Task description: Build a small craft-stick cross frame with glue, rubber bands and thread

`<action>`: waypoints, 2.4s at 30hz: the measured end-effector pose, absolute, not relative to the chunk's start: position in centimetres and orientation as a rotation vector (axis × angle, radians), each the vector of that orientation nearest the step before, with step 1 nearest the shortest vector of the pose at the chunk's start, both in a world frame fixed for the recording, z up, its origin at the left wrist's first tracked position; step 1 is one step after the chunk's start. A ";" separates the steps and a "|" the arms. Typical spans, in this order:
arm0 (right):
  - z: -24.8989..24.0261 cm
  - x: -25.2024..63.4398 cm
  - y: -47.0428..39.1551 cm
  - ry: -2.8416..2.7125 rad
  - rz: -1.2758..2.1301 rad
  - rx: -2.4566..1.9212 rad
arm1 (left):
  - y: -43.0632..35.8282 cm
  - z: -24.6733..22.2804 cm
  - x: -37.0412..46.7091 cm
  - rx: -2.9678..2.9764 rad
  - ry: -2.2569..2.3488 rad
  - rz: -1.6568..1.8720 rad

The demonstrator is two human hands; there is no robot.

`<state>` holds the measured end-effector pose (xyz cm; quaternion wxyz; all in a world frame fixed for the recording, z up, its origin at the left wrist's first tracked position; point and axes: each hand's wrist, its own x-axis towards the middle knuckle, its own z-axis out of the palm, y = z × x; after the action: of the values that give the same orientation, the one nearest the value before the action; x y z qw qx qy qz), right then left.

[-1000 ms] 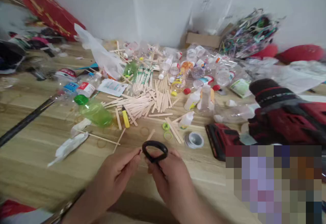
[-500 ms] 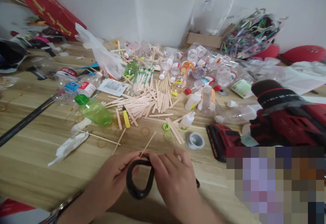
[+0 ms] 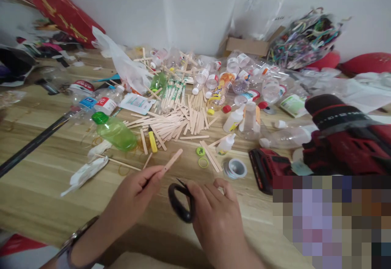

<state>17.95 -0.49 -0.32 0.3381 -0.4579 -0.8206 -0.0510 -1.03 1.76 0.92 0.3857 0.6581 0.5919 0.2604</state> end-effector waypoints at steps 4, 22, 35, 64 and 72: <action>-0.1 18.0 -0.8 -2.240 -0.294 -1.186 | 0.8 1.7 -0.4 1.564 1.403 0.676; 0.9 18.4 -0.4 -2.386 -0.477 -1.171 | -0.3 1.4 -0.5 1.835 1.379 0.734; 0.5 17.8 -0.1 -2.311 -0.341 -1.167 | -1.4 -0.2 -0.9 2.410 1.460 0.857; -0.4 16.6 -0.4 -2.287 -0.308 -1.228 | -0.7 0.0 -0.4 2.302 1.500 0.741; 1.0 17.2 -0.5 -2.407 -0.551 -1.191 | -0.1 1.3 -0.5 2.199 1.426 0.763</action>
<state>17.16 -0.54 1.03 0.1987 -0.4257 -0.8605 -0.1970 -0.50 -0.08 1.32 0.2045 0.7885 0.5113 0.2738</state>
